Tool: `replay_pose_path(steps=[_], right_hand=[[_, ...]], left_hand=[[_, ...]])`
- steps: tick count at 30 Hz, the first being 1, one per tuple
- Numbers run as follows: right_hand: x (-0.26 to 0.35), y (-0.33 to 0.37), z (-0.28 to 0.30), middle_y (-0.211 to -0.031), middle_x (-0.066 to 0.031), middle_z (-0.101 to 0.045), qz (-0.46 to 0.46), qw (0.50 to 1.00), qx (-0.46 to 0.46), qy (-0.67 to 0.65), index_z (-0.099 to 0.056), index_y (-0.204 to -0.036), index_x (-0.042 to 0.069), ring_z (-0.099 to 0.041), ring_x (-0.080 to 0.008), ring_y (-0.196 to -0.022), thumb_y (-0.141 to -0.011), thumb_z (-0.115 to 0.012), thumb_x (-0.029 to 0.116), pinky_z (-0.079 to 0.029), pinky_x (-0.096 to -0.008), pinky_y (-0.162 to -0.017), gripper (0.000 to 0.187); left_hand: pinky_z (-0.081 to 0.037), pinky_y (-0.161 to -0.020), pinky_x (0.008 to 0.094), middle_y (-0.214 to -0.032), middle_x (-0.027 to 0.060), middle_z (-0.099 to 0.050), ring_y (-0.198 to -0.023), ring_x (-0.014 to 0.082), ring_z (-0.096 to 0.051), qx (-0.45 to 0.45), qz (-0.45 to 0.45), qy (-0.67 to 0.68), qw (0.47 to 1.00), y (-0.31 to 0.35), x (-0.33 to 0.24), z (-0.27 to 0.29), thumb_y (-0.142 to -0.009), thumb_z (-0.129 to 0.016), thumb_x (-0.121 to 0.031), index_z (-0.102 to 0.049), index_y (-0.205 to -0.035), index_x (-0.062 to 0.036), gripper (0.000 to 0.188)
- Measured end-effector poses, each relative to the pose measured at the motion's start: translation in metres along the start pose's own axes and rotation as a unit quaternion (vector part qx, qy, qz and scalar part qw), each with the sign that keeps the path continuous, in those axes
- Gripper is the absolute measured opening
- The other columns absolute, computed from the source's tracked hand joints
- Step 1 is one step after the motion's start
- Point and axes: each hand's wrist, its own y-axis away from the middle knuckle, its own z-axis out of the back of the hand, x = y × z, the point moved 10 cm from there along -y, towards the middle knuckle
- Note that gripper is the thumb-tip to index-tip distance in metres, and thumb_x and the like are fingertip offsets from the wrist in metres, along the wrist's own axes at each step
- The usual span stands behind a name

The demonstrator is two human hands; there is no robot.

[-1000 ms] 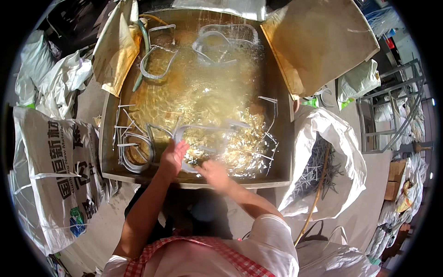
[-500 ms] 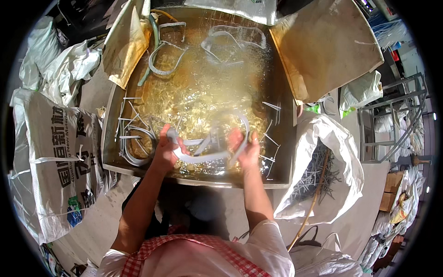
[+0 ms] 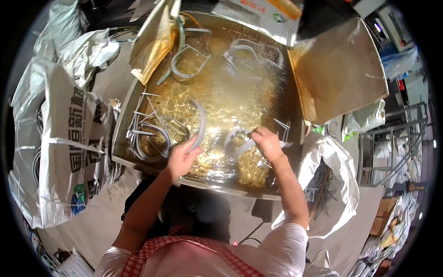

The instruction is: The person uses a wooden pole to stir and gather plastic parts in a tank of water, then removes the parts by hand and places them into a large white bag.

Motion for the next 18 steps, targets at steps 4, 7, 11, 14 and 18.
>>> replay_pose_path(steps=[4, 7, 11, 14, 18], right_hand=[[0.063, -0.041, 0.021, -0.115, -0.0153, -0.05, -0.008, 0.974, -0.11, -0.2, -0.05, -0.119, 0.008, -0.052, -0.0321, -0.099, -0.059, -0.064, -0.015, -0.047, -0.0356, -0.079, 0.065], [0.052, -0.056, 0.0, -0.102, -0.0129, -0.056, -0.114, 0.937, -0.164, -0.286, -0.054, -0.115, 0.004, -0.054, -0.0239, -0.09, -0.072, -0.063, 0.0, -0.047, -0.0317, -0.074, 0.044], [0.041, -0.068, -0.057, -0.084, -0.0088, -0.06, -0.286, 0.867, 0.0, -0.408, -0.063, -0.101, 0.002, -0.056, -0.0184, -0.077, -0.08, -0.063, 0.027, -0.044, -0.0275, -0.071, 0.033], [0.057, -0.088, -0.056, -0.096, -0.0119, -0.058, -0.181, 0.92, 0.056, -0.344, -0.058, -0.108, 0.001, -0.057, -0.0208, -0.083, -0.079, -0.064, 0.033, -0.045, -0.031, -0.075, 0.043], [0.053, -0.073, -0.058, -0.118, -0.0135, -0.047, -0.175, 0.811, 0.195, -0.523, -0.04, -0.127, 0.004, -0.057, -0.026, -0.088, -0.076, -0.067, 0.038, -0.047, -0.0361, -0.081, 0.067]], left_hand=[[-0.046, -0.084, 0.0283, -0.11, 0.0102, -0.061, -0.099, 0.0156, -0.058, 0.075, -0.065, 0.165, 0.981, 0.013, -0.01, -0.031, -0.085, -0.053, -0.008, -0.049, -0.123, -0.0027, 0.038], [-0.047, -0.083, 0.0285, -0.099, 0.0087, -0.063, -0.092, 0.0135, -0.059, 0.198, 0.105, 0.32, 0.921, 0.031, -0.027, -0.058, -0.083, -0.058, -0.012, -0.045, -0.127, -0.0036, 0.046], [-0.048, -0.076, 0.0284, -0.09, 0.0071, -0.063, -0.085, 0.0127, -0.06, 0.13, 0.057, 0.247, 0.958, 0.03, -0.031, -0.03, -0.078, -0.065, -0.014, -0.05, -0.12, -0.0016, 0.046], [-0.047, -0.066, 0.0325, -0.078, 0.0099, -0.063, -0.073, 0.0178, -0.061, 0.042, 0.045, 0.152, 0.986, 0.026, -0.012, 0.004, -0.07, -0.071, -0.02, -0.057, -0.1, 0.0002, 0.038], [-0.04, -0.043, 0.0207, -0.072, -0.0002, -0.058, -0.052, 0.0068, -0.052, -0.041, 0.11, 0.314, 0.942, 0.02, 0.006, 0.05, -0.073, -0.069, -0.013, -0.058, -0.105, -0.0016, 0.036]])
